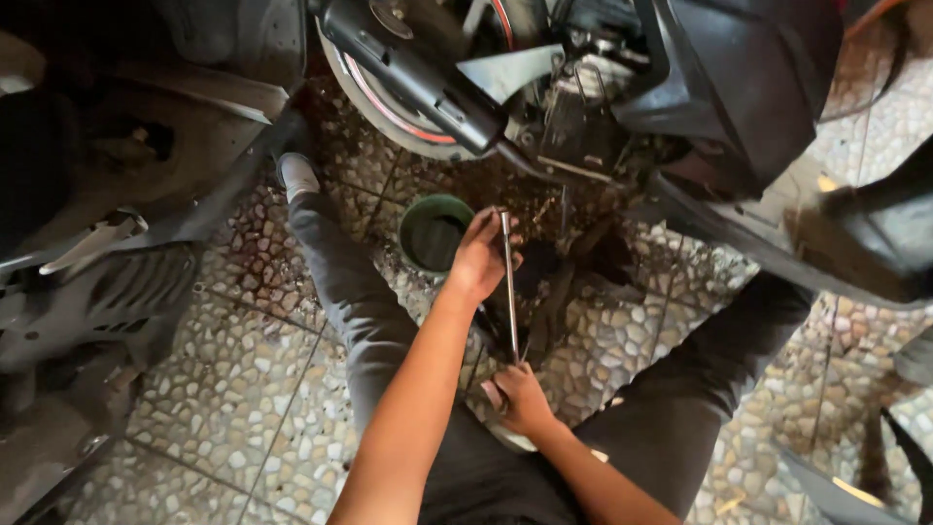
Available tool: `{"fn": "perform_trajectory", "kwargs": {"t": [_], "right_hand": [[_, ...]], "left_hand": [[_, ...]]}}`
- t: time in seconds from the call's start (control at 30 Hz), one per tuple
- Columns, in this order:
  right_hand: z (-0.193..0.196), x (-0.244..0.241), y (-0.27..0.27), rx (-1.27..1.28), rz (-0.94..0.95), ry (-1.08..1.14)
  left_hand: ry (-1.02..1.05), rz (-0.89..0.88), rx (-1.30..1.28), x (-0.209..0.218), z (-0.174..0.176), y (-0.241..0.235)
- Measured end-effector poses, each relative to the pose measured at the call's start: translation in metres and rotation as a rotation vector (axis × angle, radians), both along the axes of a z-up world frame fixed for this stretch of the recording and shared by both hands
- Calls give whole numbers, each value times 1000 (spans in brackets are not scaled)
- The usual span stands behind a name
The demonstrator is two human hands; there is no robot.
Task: The person sits on the floor beside a motorcycle and uses a T-handle wrench to loosen and turn a fastener on the lower engine area. They handle a small metal part with both hands, then resume turning the wrench on the motorcycle.
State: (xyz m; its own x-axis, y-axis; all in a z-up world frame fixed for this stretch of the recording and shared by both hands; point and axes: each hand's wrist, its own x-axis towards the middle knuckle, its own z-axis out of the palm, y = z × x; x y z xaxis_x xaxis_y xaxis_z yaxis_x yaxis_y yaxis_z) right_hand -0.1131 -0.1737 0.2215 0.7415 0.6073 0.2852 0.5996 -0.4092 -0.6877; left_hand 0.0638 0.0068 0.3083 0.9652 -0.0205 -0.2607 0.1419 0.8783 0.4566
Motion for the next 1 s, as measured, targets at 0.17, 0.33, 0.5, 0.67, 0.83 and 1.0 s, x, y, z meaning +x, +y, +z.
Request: {"fn": "perform_trajectory", "kwargs": {"t": [0.17,0.33,0.5,0.67,0.83,1.0], "right_hand": [[2,-1,11,-100,43,-3],[-6,0,14,-179,23,-22],[-12,-3,11,-189,-23,13],[-14,-3,12,-155,-40,50],[-12,-4,13,-208,-53,122],[-19,-5,14,-227,-47,150]], "left_hand": [[-58,-52,78,-14,13,-3],[-63,-88,227,-13,12,-10],[-5,-118,182,-9,8,-16],[16,-125,193,-1,1,-16],[41,-106,297,11,-22,-23],[27,-85,505,24,-44,-37]]}}
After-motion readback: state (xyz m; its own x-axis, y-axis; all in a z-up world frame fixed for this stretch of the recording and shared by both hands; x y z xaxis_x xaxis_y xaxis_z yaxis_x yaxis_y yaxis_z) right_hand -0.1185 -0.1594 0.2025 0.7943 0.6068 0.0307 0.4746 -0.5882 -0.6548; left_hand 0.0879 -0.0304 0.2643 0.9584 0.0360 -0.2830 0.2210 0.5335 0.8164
